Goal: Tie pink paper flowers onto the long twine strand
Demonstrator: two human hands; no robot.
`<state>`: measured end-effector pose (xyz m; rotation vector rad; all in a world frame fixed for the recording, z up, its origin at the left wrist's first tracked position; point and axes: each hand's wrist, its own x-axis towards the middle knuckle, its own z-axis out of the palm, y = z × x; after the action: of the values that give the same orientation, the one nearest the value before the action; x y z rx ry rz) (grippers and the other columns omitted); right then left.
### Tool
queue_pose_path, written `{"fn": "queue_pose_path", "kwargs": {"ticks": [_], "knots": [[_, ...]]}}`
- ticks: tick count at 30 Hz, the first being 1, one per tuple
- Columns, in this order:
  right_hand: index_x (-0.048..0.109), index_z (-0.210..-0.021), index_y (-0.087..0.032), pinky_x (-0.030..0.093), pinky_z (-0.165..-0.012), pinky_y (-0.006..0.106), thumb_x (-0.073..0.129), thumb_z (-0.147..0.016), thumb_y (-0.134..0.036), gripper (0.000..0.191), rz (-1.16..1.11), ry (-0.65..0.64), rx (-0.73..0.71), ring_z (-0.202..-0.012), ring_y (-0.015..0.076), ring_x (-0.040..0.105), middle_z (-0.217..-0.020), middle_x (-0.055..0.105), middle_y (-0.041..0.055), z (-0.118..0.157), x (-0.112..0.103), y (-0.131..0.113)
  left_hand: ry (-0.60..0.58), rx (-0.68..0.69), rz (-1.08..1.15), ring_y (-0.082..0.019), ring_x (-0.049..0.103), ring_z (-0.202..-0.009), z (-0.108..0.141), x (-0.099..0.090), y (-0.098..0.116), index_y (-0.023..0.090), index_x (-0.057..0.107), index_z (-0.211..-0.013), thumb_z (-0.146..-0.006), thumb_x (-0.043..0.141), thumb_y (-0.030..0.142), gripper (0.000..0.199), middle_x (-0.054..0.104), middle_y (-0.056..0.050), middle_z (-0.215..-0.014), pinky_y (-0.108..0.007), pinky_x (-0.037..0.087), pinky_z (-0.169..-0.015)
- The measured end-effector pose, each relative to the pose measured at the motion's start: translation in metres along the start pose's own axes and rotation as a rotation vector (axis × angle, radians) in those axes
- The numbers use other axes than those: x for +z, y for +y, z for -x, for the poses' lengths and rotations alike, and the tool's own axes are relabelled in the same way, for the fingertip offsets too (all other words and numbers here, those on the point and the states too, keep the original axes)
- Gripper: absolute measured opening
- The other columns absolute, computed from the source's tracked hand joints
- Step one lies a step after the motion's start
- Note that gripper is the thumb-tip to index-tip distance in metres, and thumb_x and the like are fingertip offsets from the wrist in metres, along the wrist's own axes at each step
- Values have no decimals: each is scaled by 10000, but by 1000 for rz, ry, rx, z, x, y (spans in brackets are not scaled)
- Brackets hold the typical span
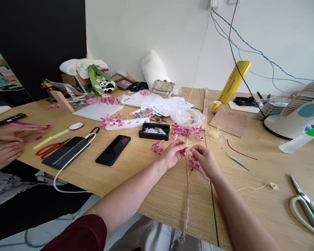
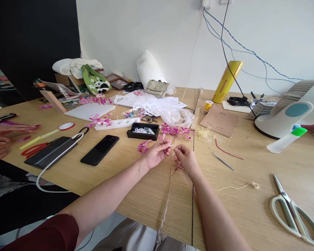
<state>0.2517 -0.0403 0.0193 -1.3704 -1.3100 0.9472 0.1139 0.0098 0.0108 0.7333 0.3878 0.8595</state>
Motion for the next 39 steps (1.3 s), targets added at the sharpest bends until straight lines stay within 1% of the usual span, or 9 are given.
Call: {"fn": "queue_pose_path", "kwargs": {"ticks": [3,5,9,14,19,22,27,34,39], "knots": [[509,-705,-193,238,-385,212,543,-726,-399,210,-68,-123,109,-391,75,316,-482,414,-67,-1,-2,5,-17,32,9,-42,488,-585,1,2,2,137,569,-761,-660,711,218,192,526,24,-651,-173,370,-575],[516,-735,-192,282,-410,217,545,-716,-346,158,-19,4,59,-421,84,357,-511,433,-60,-3,-5,7,18,111,-25,-37,480,-582,1,3,4,143,568,-758,-656,714,222,196,522,30,-658,-170,361,-570],[538,-793,-192,405,-563,260,547,-721,-247,91,222,357,-281,-577,117,465,-676,516,-11,-4,-6,4,85,250,-107,-31,479,-610,1,5,3,151,566,-745,-658,710,234,187,525,33,-733,-175,361,-598],[542,-862,-203,439,-676,304,553,-772,-220,92,560,235,-601,-765,172,519,-834,543,42,3,4,-1,77,278,-165,-43,460,-625,2,6,-4,153,573,-744,-688,684,248,156,497,30,-719,-186,352,-610],[573,-825,-204,428,-695,317,485,-835,-227,92,673,205,-667,-778,186,526,-801,553,53,4,5,1,66,247,-197,-50,443,-631,4,9,-9,155,581,-744,-674,692,266,172,502,27,-727,-193,335,-601],[574,-735,-199,415,-662,300,497,-819,-229,118,563,230,-588,-716,167,521,-747,555,39,4,4,0,64,229,-203,-53,441,-632,5,11,-9,154,583,-732,-660,701,268,178,500,28,-714,-200,340,-609],[534,-644,-193,366,-525,246,566,-743,-296,147,6,184,-191,-533,112,449,-573,493,-25,5,5,-6,35,217,-198,-49,450,-631,4,10,-5,149,586,-720,-646,710,248,175,512,25,-727,-201,355,-618],[533,-660,-183,320,-460,229,641,-667,-369,215,-485,-61,204,-462,94,410,-517,464,-37,4,-2,-1,-42,92,-93,-48,492,-620,4,6,0,146,582,-735,-616,739,230,214,542,20,-752,-203,389,-616],[549,-696,-172,348,-476,222,670,-646,-313,192,-613,-219,288,-467,75,402,-564,476,-38,4,-5,5,-61,75,-27,-49,484,-592,4,6,1,152,570,-751,-626,738,235,225,521,27,-681,-197,389,-595]]}}
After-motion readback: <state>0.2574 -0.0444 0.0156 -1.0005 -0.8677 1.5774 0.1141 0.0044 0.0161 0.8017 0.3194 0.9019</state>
